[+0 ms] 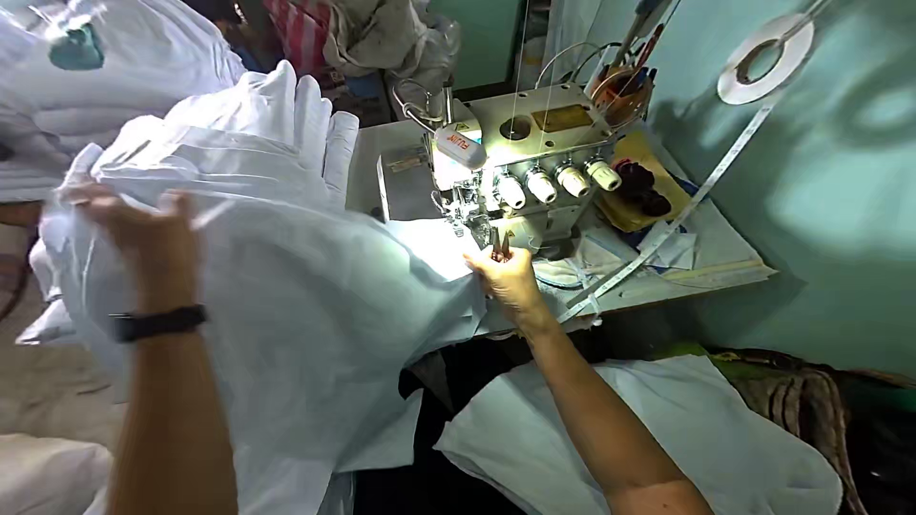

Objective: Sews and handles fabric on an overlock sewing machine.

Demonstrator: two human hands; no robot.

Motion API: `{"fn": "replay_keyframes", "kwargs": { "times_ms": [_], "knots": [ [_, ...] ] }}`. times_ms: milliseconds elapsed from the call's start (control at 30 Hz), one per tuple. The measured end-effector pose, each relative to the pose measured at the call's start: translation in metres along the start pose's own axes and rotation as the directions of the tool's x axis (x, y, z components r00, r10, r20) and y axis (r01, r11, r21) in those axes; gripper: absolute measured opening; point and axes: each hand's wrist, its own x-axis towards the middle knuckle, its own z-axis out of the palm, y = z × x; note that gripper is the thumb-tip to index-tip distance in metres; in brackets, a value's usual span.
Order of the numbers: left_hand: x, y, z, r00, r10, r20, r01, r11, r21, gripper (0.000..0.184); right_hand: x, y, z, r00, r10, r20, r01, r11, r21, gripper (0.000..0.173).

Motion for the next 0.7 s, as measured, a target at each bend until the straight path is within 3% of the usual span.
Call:
{"fn": "replay_keyframes", "kwargs": {
  "times_ms": [67,133,167,200,233,367,433,467,533,600,700],
  "knots": [
    [-0.030,0.027,0.044,0.951,0.259,0.168,-0.251,0.966,-0.069,0.068,-0.008,0.006,-0.006,0.997,0.027,0.066,-0.030,0.999,0.044,0.020],
    [-0.057,0.037,0.078,0.770,0.477,0.423,-0.409,0.879,-0.247,0.061,-0.019,0.019,-0.014,0.985,0.078,0.153,-0.086,0.995,0.050,0.009],
    [-0.067,0.038,0.093,0.674,0.535,0.509,-0.431,0.845,-0.317,0.069,-0.026,0.024,-0.016,0.977,0.121,0.176,-0.129,0.991,0.036,0.011],
    [-0.075,0.036,0.107,0.620,0.567,0.542,-0.439,0.824,-0.360,0.074,-0.034,0.028,-0.016,0.971,0.161,0.180,-0.165,0.986,0.008,0.010],
    [-0.080,0.031,0.120,0.614,0.587,0.527,-0.453,0.809,-0.373,0.070,-0.042,0.033,-0.014,0.966,0.193,0.173,-0.193,0.981,-0.019,0.004],
    [-0.091,0.021,0.138,0.703,0.628,0.335,-0.492,0.768,-0.410,0.019,-0.063,0.046,-0.002,0.963,0.235,0.135,-0.239,0.971,0.016,0.016],
    [-0.097,0.039,0.120,0.705,0.663,0.251,-0.530,0.728,-0.435,0.019,-0.073,0.043,-0.003,0.964,0.183,0.191,-0.194,0.980,0.040,0.019],
    [-0.099,0.054,0.105,0.683,0.695,0.223,-0.571,0.699,-0.431,0.020,-0.078,0.037,-0.007,0.957,0.145,0.250,-0.159,0.986,0.038,0.019],
    [-0.104,0.087,0.073,0.573,0.799,0.182,-0.697,0.592,-0.405,0.021,-0.089,0.026,-0.019,0.943,0.061,0.327,-0.078,0.996,0.039,0.016],
    [-0.108,0.104,0.062,0.480,0.863,0.156,-0.773,0.501,-0.389,0.019,-0.090,0.029,-0.030,0.972,-0.044,0.230,0.058,0.997,-0.057,0.012],
    [-0.101,0.103,0.082,0.498,0.842,0.209,-0.754,0.539,-0.376,0.020,-0.071,0.053,-0.037,0.975,-0.220,0.014,0.216,0.940,-0.264,0.013]
  ]
}}
